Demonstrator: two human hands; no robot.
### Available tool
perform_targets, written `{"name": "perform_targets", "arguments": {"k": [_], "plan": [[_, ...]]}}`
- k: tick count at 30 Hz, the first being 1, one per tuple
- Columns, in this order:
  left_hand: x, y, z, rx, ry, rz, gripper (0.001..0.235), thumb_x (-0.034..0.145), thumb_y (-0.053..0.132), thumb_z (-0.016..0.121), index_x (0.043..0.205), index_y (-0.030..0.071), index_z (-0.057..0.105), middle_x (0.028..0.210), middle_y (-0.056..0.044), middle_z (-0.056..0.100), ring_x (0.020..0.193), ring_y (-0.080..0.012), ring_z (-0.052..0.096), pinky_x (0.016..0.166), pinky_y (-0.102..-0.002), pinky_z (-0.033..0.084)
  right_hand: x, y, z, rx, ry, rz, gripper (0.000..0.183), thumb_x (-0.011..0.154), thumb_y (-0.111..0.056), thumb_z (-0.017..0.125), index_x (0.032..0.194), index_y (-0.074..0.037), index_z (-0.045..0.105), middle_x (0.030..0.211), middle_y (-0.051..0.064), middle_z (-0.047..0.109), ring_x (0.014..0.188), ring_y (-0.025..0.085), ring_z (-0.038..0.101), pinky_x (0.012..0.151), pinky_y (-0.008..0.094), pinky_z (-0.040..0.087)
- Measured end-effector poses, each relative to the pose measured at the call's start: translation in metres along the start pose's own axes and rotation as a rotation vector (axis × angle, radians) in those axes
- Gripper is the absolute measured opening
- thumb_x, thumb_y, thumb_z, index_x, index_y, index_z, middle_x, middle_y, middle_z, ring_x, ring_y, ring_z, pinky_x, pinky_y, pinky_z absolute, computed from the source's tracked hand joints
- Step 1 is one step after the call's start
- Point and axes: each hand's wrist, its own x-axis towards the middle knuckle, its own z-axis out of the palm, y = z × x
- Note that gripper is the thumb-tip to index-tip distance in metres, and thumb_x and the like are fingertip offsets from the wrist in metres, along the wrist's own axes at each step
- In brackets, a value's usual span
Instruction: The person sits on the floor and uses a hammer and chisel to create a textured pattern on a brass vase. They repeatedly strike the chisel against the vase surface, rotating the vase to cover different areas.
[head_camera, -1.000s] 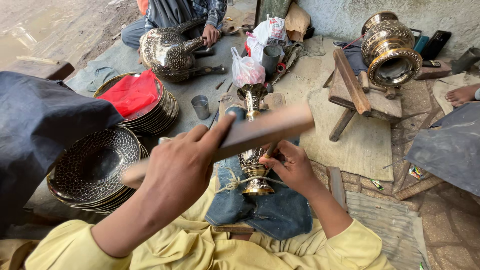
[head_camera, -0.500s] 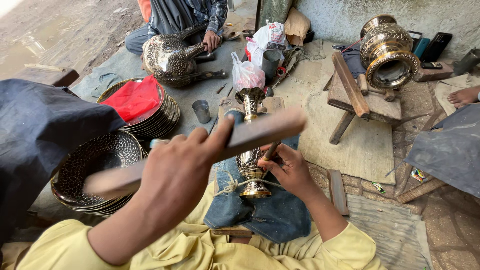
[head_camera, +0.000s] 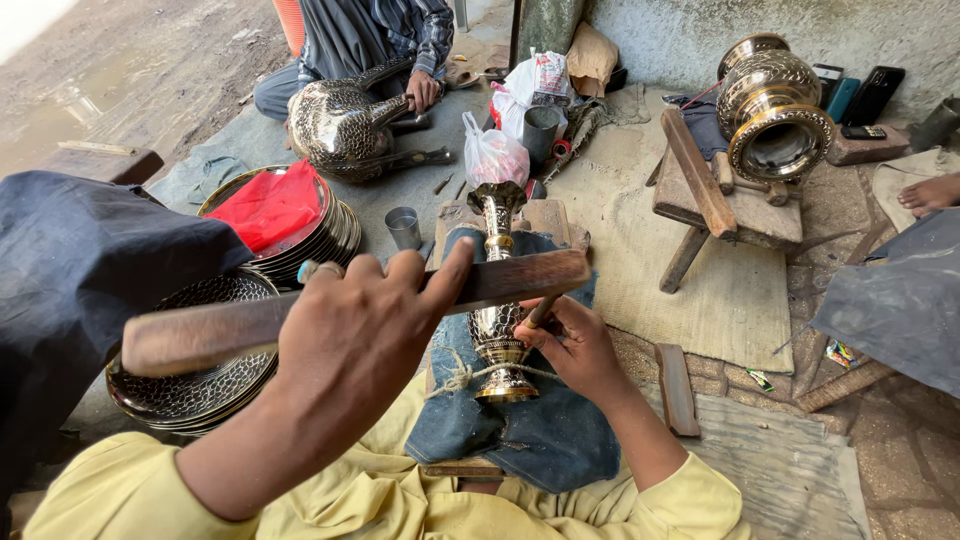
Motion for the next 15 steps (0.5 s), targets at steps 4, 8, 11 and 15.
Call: {"name": "perform_targets", "arguments": {"k": [4,8,11,15], "plan": [[0.003,0.003,0.004,-0.281,0.139,-0.048,0.068,0.084,0.008,0.055,0.151,0.014,0.045,0.082,-0.007,0.062,0.070,-0.0273,0.065,0.058,-0.044,0.048,-0.001,0.002,0.004,0.104,0.052,-0.019,0.027,0.092,-0.017,0.078,0.112,-0.004,0.065,0.092,0.003,0.072,0.088,0.011,0.074,0.078,0.027,0.062],[0.004,0.005,0.004,0.000,-0.063,-0.005,0.067,0.091,0.011,0.055,0.156,0.018,0.039,0.085,-0.007,0.061,0.070,-0.0268,0.065,0.056,-0.044,0.050,-0.001,0.005,0.001,0.108,0.023,-0.058,0.021,0.094,-0.018,0.077,0.104,-0.005,0.064,0.093,0.003,0.073,0.087,0.011,0.074,0.077,0.027,0.063],[0.008,0.004,0.003,-0.088,0.050,0.013,0.070,0.084,0.009,0.059,0.152,0.015,0.045,0.083,-0.006,0.062,0.067,-0.0261,0.066,0.055,-0.043,0.050,-0.003,0.007,0.001,0.049,0.032,-0.070,0.019,0.095,-0.017,0.076,0.103,-0.005,0.064,0.091,0.003,0.071,0.084,0.011,0.071,0.075,0.027,0.061],[0.012,0.006,0.002,-0.070,0.085,0.053,0.069,0.082,0.012,0.060,0.150,0.015,0.046,0.084,-0.006,0.063,0.066,-0.0254,0.065,0.053,-0.041,0.048,-0.005,0.009,0.004,0.092,0.049,-0.032,0.019,0.094,-0.018,0.078,0.102,-0.006,0.065,0.091,0.002,0.073,0.085,0.011,0.074,0.076,0.027,0.063]]}}
